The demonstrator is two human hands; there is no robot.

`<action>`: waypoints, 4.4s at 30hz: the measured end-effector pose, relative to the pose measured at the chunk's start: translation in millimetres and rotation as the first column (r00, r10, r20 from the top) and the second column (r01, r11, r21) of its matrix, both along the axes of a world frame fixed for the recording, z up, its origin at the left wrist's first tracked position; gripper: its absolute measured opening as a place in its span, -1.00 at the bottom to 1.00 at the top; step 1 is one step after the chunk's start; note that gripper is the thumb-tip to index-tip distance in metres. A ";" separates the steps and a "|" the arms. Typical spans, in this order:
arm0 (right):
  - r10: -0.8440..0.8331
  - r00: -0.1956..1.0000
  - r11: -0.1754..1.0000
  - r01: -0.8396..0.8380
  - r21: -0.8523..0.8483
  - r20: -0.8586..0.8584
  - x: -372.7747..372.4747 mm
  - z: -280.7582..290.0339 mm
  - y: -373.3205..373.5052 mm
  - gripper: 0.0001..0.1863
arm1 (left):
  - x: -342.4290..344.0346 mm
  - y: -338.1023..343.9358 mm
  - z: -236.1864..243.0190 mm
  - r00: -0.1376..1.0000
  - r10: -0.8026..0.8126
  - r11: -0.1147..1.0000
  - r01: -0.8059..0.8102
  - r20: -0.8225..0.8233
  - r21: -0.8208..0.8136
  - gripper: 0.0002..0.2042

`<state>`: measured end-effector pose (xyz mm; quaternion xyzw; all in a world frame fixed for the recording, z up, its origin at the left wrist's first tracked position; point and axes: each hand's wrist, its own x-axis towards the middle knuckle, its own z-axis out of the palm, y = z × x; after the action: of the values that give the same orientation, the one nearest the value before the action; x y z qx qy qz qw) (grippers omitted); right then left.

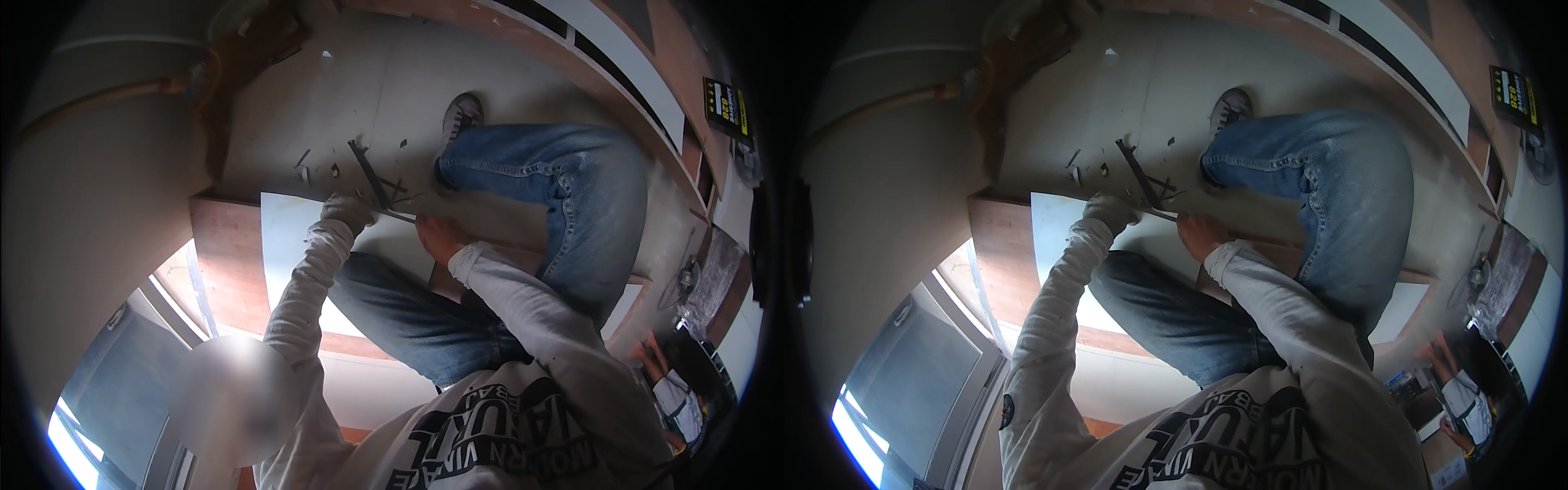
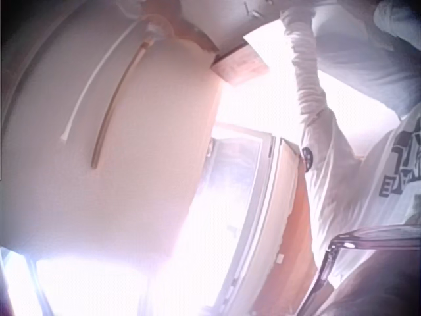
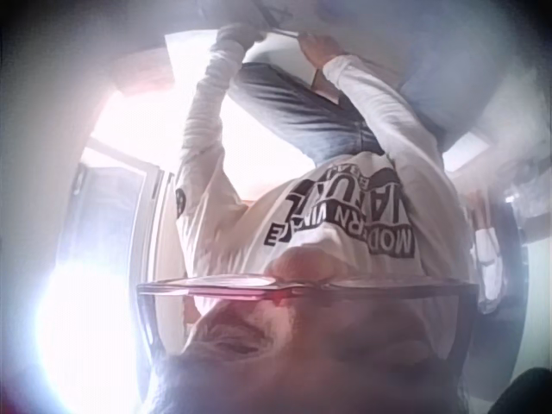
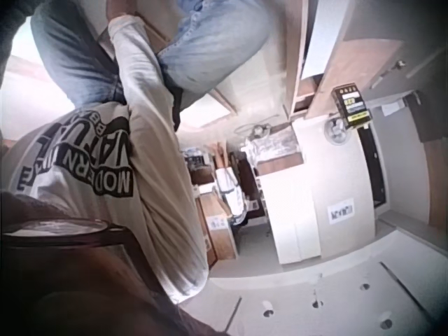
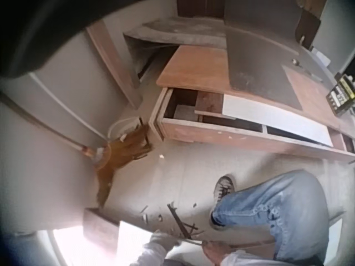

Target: The person sits on the floor and uses a utility knife to cut a white rectangular panel. They score the surface of the panel multiple times along a straight line and then snap off the cut strip. The person repeats this process to trim the panel.

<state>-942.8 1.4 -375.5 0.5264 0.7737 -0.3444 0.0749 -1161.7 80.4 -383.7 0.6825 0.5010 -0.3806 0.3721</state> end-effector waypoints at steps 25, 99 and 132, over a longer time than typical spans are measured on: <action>0.018 0.999 0.998 -0.020 0.061 0.026 25.6 -18.3 -21.1 -0.88 | 25.8 -12.0 -1.8 1.000 0.004 0.992 -0.006 0.021 0.124 -0.67; 0.104 0.982 0.987 -0.083 -0.135 0.156 62.5 17.3 -33.8 -0.83 | 91.4 -22.9 13.1 0.990 0.025 1.000 -0.026 0.137 0.004 -0.69; -0.092 0.995 0.977 0.097 -0.192 0.033 86.3 -8.3 -34.0 -0.87 | 99.9 -26.8 -20.9 0.999 -0.049 0.998 0.050 0.012 -0.047 -0.71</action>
<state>-856.5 -32.6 -383.9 0.5570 0.7097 -0.4149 0.1185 -1061.8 53.7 -404.7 0.6878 0.4727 -0.3976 0.3813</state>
